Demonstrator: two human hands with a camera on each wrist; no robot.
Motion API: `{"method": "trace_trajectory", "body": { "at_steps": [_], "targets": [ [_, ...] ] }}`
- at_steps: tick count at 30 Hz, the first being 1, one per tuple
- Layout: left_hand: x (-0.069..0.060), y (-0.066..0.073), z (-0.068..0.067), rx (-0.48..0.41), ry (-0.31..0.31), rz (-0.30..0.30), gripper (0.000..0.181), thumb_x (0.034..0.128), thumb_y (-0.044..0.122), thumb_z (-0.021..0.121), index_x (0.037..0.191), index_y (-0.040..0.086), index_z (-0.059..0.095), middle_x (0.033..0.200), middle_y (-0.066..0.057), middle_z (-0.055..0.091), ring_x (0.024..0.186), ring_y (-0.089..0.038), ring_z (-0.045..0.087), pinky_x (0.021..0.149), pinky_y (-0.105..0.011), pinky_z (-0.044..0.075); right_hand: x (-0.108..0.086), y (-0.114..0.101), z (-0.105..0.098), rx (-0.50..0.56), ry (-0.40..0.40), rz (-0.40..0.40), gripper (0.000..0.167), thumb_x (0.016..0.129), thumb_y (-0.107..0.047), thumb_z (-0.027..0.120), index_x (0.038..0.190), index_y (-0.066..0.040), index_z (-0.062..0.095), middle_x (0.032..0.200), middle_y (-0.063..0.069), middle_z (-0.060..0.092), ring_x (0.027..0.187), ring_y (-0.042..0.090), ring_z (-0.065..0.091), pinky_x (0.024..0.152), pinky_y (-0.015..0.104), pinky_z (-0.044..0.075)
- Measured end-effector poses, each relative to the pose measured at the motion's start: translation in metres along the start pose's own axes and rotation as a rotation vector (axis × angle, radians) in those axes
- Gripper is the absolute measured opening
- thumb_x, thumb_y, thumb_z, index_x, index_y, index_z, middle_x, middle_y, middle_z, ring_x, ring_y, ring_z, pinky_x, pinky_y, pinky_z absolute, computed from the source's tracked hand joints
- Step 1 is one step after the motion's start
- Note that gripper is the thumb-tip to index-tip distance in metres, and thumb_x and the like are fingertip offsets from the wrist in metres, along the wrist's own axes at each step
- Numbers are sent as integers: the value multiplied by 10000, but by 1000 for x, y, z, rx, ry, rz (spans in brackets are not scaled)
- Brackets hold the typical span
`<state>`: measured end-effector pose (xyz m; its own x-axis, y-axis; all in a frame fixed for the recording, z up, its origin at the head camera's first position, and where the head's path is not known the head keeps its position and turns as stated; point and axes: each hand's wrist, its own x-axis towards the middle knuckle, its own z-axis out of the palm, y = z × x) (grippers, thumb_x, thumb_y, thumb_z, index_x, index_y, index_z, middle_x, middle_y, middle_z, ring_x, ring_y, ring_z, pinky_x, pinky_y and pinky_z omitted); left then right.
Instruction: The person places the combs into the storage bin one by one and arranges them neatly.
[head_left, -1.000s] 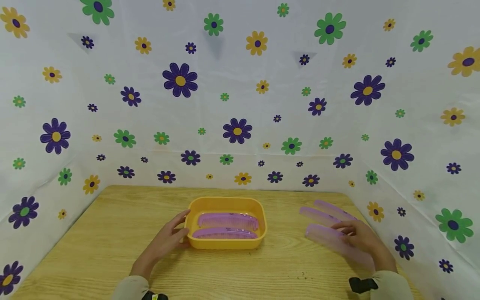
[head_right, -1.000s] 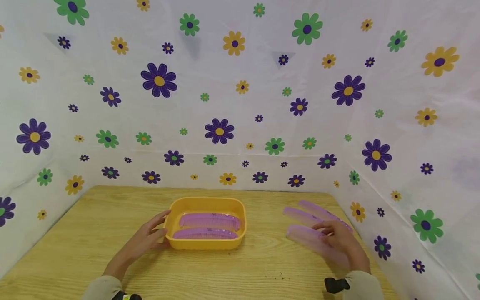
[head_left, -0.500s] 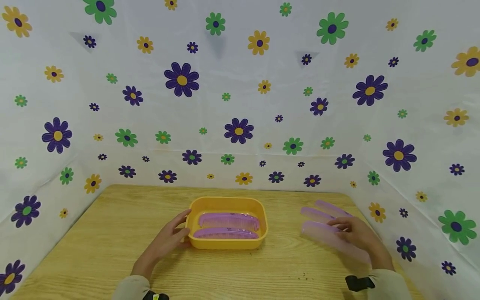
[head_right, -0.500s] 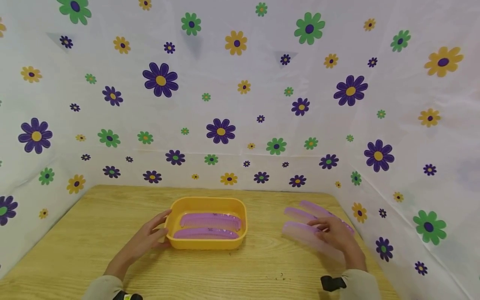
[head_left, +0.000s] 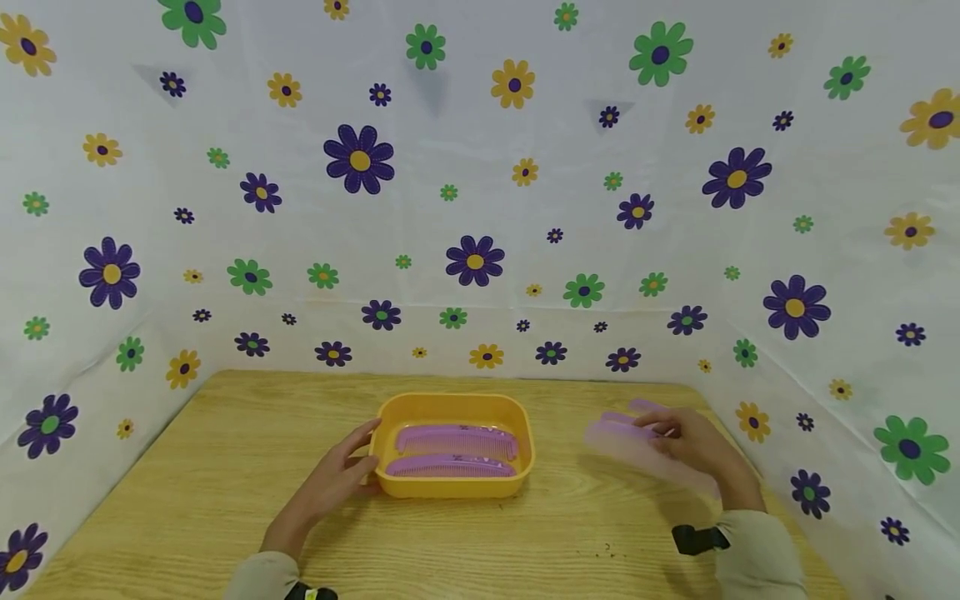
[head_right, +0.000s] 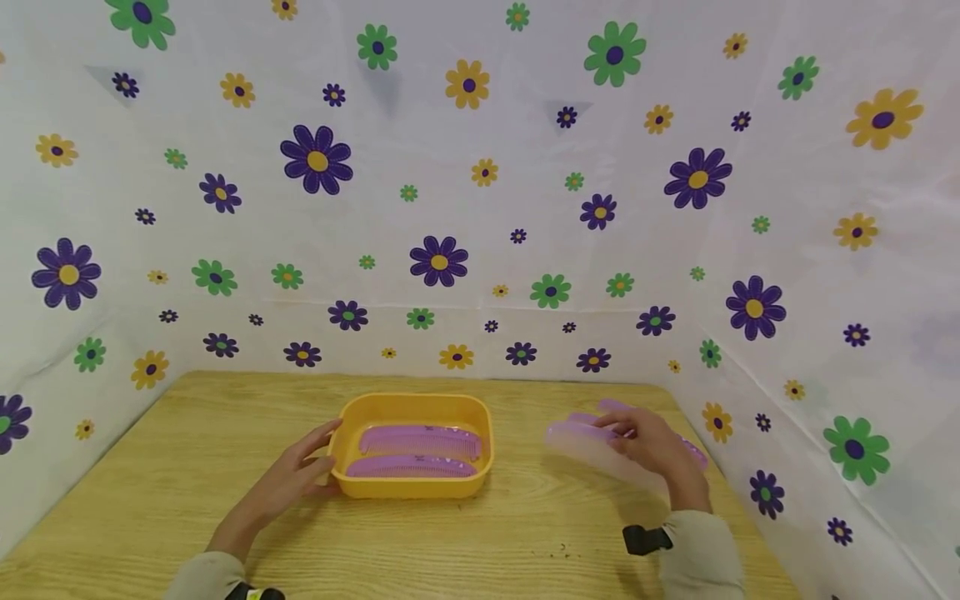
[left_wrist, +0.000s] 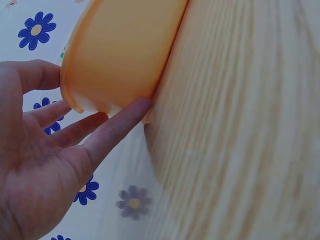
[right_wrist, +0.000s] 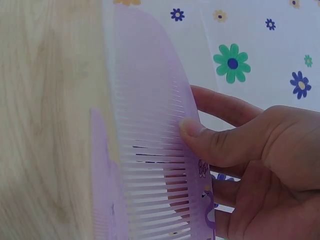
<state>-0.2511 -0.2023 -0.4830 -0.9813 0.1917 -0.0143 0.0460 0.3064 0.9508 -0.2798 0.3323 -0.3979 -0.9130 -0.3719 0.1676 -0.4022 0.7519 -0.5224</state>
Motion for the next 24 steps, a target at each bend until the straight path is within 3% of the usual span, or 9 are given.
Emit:
{"method": "trace_trajectory", "body": {
  "at_steps": [9,24],
  "targets": [
    [-1,0,0,11,11,0,625,1048,129,524,1628,173,295,1629,-249,345,1314,-438,594,880,-427,648,18,-22,3,-11,-20,-39,261,914,38,673,1156,-16,755,1119,257,732,920,274,689,708,250,540],
    [0,3,-1,15,6,6,626,1042,124,531,1624,147,302,1629,-257,349,1317,-446,593,880,-433,648,44,-51,15,34,-69,9,280,936,33,648,1182,-46,754,1060,181,718,822,178,589,661,230,509]
  ]
}}
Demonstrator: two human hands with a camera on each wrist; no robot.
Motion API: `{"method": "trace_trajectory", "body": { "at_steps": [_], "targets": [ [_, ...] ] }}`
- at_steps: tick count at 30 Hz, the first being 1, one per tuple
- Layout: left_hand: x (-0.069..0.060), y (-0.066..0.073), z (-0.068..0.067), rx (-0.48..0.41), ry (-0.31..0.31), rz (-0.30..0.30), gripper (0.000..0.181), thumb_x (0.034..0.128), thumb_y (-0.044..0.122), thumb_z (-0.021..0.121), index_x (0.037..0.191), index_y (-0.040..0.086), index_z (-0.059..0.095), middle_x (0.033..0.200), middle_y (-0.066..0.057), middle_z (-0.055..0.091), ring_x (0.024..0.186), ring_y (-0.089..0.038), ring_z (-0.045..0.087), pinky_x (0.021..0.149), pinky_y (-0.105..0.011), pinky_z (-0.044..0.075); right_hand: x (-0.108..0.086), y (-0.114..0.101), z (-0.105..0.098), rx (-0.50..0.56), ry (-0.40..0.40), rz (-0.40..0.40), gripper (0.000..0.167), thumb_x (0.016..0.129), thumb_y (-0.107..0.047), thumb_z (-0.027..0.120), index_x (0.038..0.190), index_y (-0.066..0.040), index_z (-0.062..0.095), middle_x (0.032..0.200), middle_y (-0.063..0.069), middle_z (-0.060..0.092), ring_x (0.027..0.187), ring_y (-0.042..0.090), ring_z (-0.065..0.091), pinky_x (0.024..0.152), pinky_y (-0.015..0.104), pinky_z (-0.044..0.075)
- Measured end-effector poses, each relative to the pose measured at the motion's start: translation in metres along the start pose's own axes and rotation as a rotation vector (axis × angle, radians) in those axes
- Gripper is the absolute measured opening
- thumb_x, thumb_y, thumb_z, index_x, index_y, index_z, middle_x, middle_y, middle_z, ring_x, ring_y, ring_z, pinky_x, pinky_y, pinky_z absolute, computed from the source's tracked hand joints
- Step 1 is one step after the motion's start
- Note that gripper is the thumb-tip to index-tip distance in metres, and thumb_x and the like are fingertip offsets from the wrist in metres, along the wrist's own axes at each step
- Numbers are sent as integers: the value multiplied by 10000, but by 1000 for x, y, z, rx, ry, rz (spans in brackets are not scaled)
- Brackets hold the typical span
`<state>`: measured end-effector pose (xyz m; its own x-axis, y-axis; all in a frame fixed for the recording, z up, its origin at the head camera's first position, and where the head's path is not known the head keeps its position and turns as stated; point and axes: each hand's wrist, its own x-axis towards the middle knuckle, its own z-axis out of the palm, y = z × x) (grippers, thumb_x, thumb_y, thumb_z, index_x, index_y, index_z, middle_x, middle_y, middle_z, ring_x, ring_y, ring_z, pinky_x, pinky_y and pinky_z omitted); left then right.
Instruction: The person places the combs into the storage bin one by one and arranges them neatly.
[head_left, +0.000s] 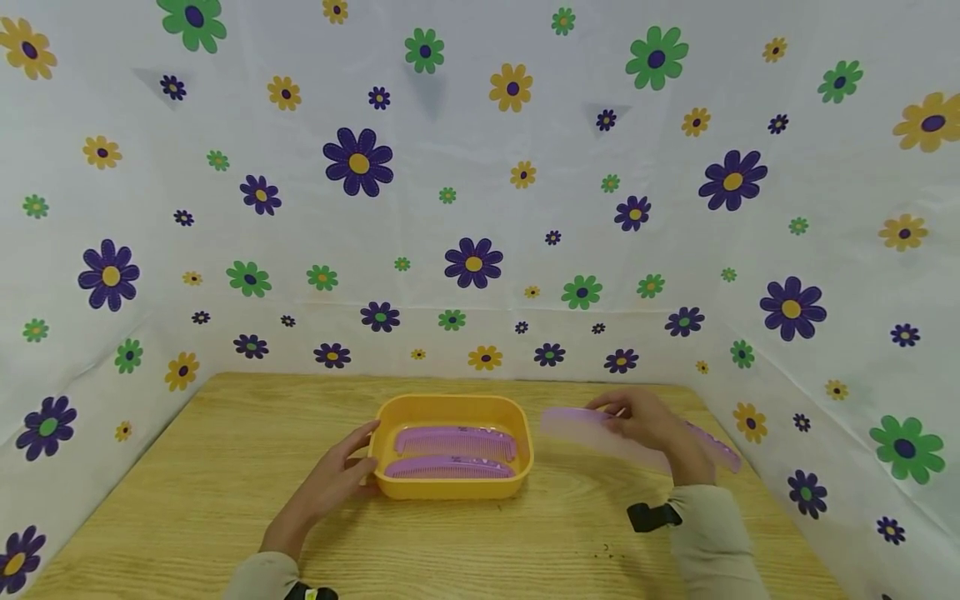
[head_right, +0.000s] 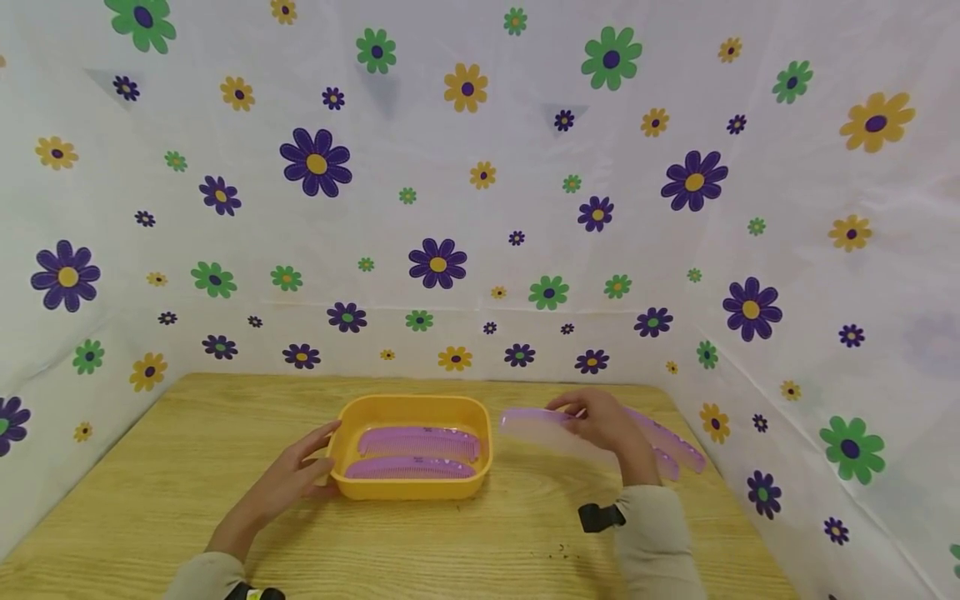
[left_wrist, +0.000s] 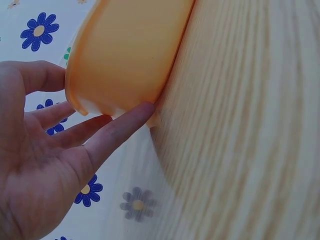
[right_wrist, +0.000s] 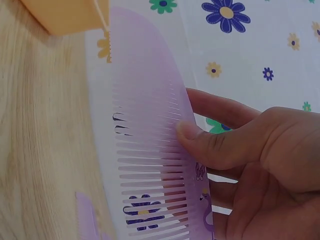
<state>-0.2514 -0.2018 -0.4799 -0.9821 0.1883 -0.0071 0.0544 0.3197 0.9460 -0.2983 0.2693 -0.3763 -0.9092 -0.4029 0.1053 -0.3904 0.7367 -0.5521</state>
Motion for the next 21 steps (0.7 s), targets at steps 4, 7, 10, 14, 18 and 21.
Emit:
{"method": "trace_trajectory", "body": {
  "at_steps": [4,7,10,14,18,21],
  "targets": [
    [0,-1,0,0,-6,5,629,1042,114,527,1626,132,294,1628,-266,342,1314,-449,594,880,-430,648,7,-9,4,-4,-8,13,276,940,28,644,1180,-53,755,1056,173,709,828,191,589,668,234,512],
    [0,0,0,5,-4,4,631,1041,110,525,1627,123,289,1628,-267,341,1313,-450,594,878,-425,649,12,-16,7,-7,-13,8,271,939,35,641,1166,-52,759,1053,179,709,833,208,600,668,241,522],
    [-1,1,1,8,3,-2,630,1039,110,528,1625,126,297,1624,-259,352,1311,-447,597,874,-421,650,17,-23,9,-5,-31,0,274,939,45,635,1166,-46,760,1046,178,711,826,204,603,662,239,527],
    [-1,2,2,18,5,3,630,1034,100,524,1623,114,299,1614,-268,360,1304,-458,598,865,-420,652,25,-30,12,1,-56,-1,284,941,60,628,1174,-37,759,1031,170,708,806,184,585,655,231,519],
    [-1,2,2,18,3,3,631,1034,101,522,1624,115,297,1617,-270,355,1310,-460,594,865,-419,652,30,-35,14,16,-69,-5,290,938,79,621,1172,-24,757,1019,167,702,797,183,570,651,237,510],
    [0,2,1,12,0,1,630,1039,110,521,1626,123,293,1626,-265,347,1320,-454,589,877,-426,649,35,-38,16,9,-68,-19,298,936,86,615,1170,-30,760,1044,174,713,814,184,579,671,246,521]
  ]
}}
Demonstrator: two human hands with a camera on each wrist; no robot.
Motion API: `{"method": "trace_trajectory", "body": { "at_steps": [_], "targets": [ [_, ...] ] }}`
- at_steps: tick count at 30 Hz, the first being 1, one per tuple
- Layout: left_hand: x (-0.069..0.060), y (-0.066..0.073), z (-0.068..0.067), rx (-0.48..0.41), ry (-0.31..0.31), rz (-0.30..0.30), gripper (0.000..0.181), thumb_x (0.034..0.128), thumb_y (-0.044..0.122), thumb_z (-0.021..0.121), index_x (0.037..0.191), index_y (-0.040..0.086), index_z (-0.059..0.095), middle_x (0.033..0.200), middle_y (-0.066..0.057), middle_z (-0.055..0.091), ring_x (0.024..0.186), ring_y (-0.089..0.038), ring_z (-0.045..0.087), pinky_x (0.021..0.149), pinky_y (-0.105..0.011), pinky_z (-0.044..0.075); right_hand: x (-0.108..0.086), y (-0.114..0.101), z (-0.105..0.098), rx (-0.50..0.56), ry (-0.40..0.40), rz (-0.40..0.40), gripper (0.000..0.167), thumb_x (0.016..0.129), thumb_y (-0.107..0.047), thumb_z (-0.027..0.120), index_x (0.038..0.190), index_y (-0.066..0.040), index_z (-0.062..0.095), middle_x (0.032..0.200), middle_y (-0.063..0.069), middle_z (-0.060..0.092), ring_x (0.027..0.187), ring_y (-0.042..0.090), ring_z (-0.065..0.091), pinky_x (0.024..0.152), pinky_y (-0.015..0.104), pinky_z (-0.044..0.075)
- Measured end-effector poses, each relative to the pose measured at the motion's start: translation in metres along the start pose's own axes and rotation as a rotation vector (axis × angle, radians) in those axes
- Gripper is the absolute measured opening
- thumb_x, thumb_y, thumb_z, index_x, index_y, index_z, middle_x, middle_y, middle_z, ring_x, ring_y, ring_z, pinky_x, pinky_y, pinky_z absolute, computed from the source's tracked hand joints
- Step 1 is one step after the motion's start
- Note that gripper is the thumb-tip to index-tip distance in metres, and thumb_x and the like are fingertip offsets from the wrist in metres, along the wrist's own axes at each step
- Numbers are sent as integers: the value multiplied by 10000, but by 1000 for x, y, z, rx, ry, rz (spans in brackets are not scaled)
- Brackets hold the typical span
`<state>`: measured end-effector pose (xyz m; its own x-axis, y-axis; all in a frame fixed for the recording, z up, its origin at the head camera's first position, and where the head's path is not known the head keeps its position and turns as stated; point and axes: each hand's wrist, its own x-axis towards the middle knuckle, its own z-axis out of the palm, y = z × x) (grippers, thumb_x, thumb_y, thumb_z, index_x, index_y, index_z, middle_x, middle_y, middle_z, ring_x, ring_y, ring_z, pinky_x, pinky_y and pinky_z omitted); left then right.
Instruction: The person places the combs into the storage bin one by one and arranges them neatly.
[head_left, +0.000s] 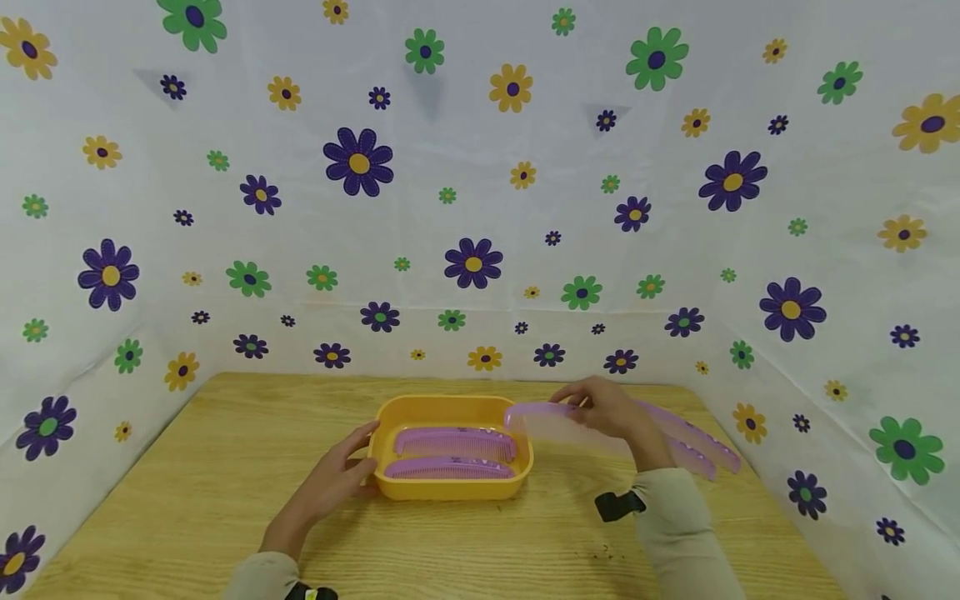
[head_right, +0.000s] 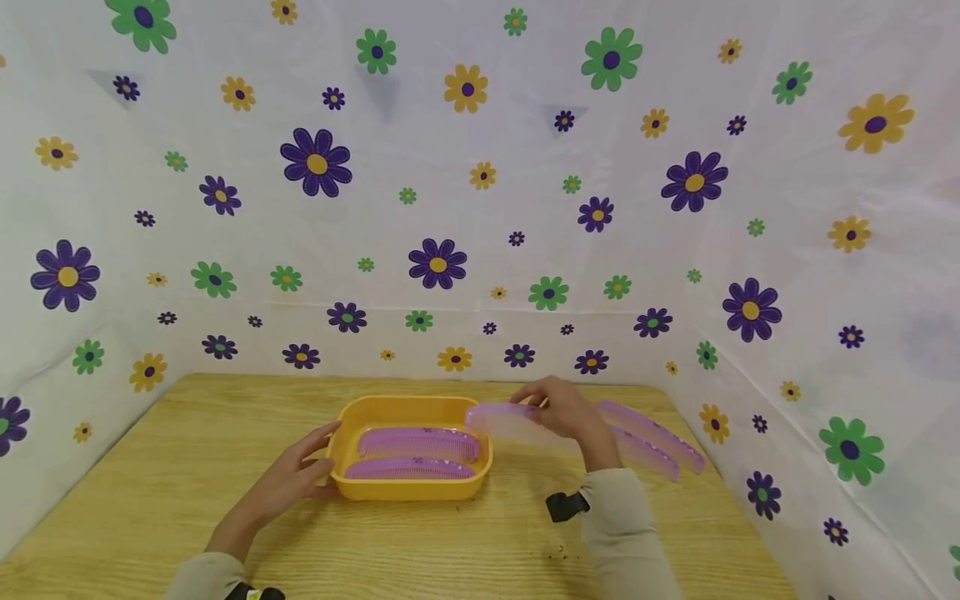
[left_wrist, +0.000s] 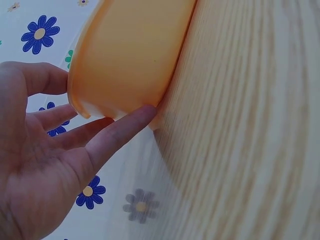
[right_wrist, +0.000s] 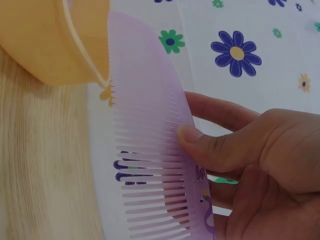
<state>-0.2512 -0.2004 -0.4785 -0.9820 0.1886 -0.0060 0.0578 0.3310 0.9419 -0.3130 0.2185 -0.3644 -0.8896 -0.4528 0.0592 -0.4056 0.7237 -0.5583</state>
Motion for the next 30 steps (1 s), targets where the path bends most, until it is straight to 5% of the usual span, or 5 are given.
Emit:
{"method": "trace_trajectory", "body": {
  "at_steps": [10,22,30],
  "targets": [
    [-2,0,-2,-3,-7,-9,631,1045,124,513,1631,125,280,1634,-263,334,1343,-460,567,893,-440,644,15,-12,14,-30,1,-72,307,933,85,621,1160,-56,772,1109,159,735,876,190,619,728,264,559],
    [0,-1,1,8,-2,-12,625,1047,118,503,1631,126,281,1635,-268,331,1346,-465,564,894,-439,644,25,-31,26,-25,-29,-61,332,920,116,613,1159,-53,770,1127,160,745,974,233,661,803,325,600],
    [-1,1,2,19,2,-9,623,1046,117,509,1630,130,289,1637,-268,328,1356,-474,552,898,-440,643,32,-44,37,-4,-41,-28,338,914,121,617,1150,-62,776,1078,132,736,881,198,600,747,270,548]
  ]
}}
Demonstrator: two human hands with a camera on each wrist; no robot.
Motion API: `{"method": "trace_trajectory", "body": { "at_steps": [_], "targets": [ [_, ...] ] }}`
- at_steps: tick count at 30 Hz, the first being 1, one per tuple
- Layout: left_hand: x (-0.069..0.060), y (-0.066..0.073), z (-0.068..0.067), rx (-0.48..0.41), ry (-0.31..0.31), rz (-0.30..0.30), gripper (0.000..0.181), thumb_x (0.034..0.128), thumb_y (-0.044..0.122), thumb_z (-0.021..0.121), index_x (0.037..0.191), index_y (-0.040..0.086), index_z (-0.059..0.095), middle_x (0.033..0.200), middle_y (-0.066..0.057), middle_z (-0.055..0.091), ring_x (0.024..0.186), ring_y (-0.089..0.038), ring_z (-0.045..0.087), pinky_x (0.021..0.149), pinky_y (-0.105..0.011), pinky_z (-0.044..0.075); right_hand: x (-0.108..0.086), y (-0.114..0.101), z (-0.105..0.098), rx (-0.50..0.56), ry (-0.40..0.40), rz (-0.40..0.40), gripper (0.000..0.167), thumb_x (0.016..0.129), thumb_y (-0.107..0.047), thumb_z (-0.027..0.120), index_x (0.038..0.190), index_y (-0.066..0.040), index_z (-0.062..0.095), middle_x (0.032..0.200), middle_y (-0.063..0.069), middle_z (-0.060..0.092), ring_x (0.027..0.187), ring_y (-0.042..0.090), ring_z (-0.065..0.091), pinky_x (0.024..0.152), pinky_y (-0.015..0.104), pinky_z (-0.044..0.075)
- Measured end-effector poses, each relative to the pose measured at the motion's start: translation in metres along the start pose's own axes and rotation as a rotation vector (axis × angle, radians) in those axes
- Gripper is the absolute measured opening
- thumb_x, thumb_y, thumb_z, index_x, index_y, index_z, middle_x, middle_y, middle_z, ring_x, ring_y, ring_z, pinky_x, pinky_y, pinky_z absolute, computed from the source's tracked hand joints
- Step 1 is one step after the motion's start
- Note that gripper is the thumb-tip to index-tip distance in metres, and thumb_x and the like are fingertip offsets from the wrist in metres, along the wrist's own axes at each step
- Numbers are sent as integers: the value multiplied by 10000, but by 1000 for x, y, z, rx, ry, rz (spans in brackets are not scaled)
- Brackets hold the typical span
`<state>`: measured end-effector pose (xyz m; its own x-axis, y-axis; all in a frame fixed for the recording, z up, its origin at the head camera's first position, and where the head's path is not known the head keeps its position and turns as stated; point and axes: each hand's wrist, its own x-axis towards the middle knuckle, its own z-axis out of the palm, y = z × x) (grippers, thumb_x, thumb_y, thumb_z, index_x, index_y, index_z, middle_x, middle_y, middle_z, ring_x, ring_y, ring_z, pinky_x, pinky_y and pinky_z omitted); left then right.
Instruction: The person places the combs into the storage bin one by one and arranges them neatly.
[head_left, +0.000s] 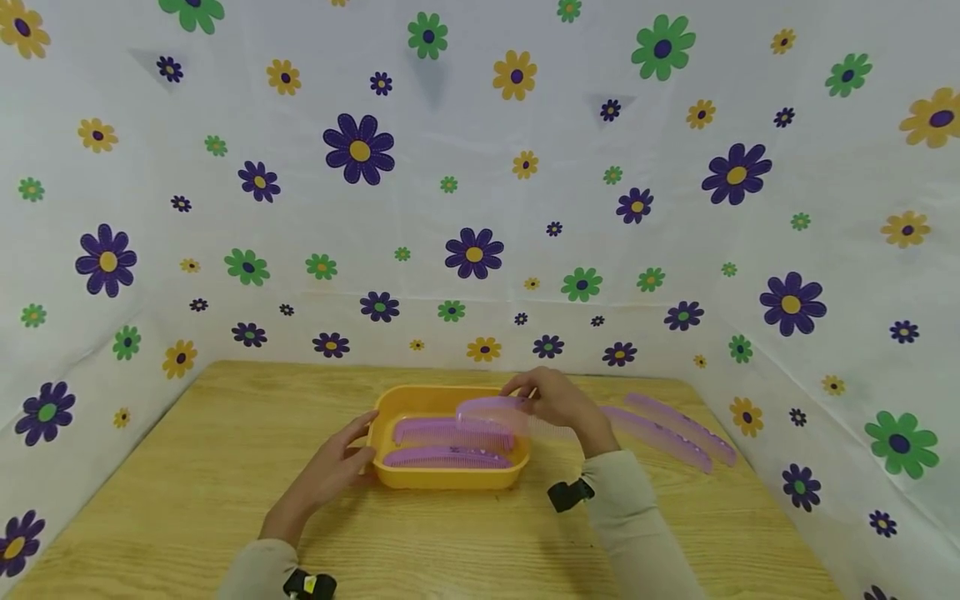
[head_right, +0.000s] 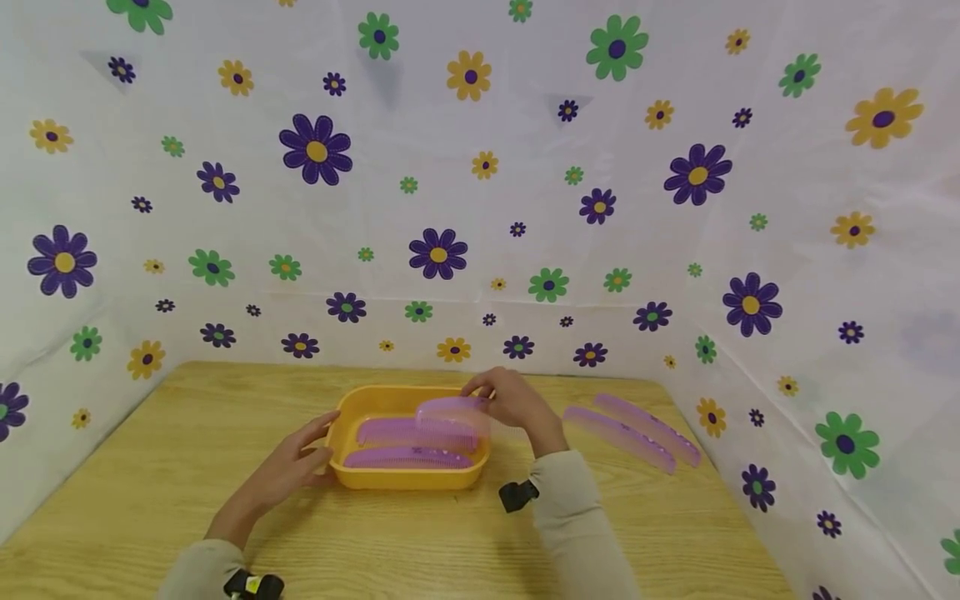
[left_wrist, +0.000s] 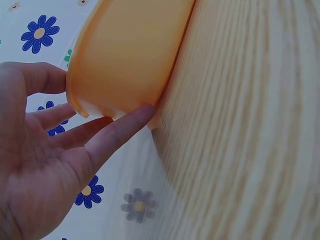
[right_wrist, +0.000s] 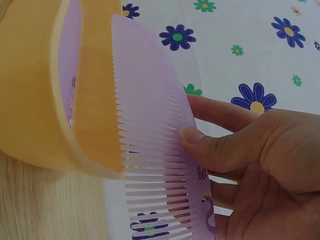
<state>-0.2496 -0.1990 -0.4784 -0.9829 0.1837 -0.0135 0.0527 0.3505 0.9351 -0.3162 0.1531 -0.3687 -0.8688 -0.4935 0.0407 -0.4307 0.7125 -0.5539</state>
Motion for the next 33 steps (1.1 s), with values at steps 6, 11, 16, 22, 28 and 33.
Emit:
{"method": "trace_trajectory", "body": {
  "at_steps": [6,11,16,22,28,33],
  "targets": [
    [-1,1,-1,-4,-18,5,625,1050,118,502,1633,122,275,1638,-283,315,1360,-481,547,904,-442,640,7,-4,8,2,-7,23,366,901,136,608,1137,-78,787,1084,128,732,894,203,597,759,276,555],
    [-1,2,-1,-16,-24,9,629,1048,119,512,1631,112,275,1633,-287,319,1357,-485,548,907,-459,638,13,-8,16,21,-20,-6,390,873,155,593,1119,-69,795,1103,120,743,896,206,588,772,271,552],
    [-2,2,-2,-36,-37,25,632,1051,110,510,1632,88,261,1631,-308,305,1358,-505,538,908,-483,634,16,-13,21,49,-34,7,422,853,167,578,1124,-72,795,1101,109,739,888,207,574,767,268,549],
    [-1,2,-2,-22,-30,18,634,1046,113,509,1632,98,267,1630,-295,316,1358,-495,543,907,-471,636,20,-19,22,53,-53,-6,451,841,181,561,1139,-68,791,1133,133,735,929,226,588,815,312,578],
    [0,1,-1,-23,-22,7,630,1050,104,501,1634,111,267,1631,-284,322,1363,-490,543,911,-457,636,24,-25,25,61,-62,23,483,837,197,551,1133,-94,798,1114,113,730,934,225,585,809,308,590],
    [0,2,0,-7,-12,-8,634,1046,110,510,1634,124,275,1626,-268,344,1356,-477,555,908,-447,638,27,-32,28,78,-77,34,482,842,199,544,1128,-93,800,1126,138,727,950,234,598,849,333,606]
  ]
}}
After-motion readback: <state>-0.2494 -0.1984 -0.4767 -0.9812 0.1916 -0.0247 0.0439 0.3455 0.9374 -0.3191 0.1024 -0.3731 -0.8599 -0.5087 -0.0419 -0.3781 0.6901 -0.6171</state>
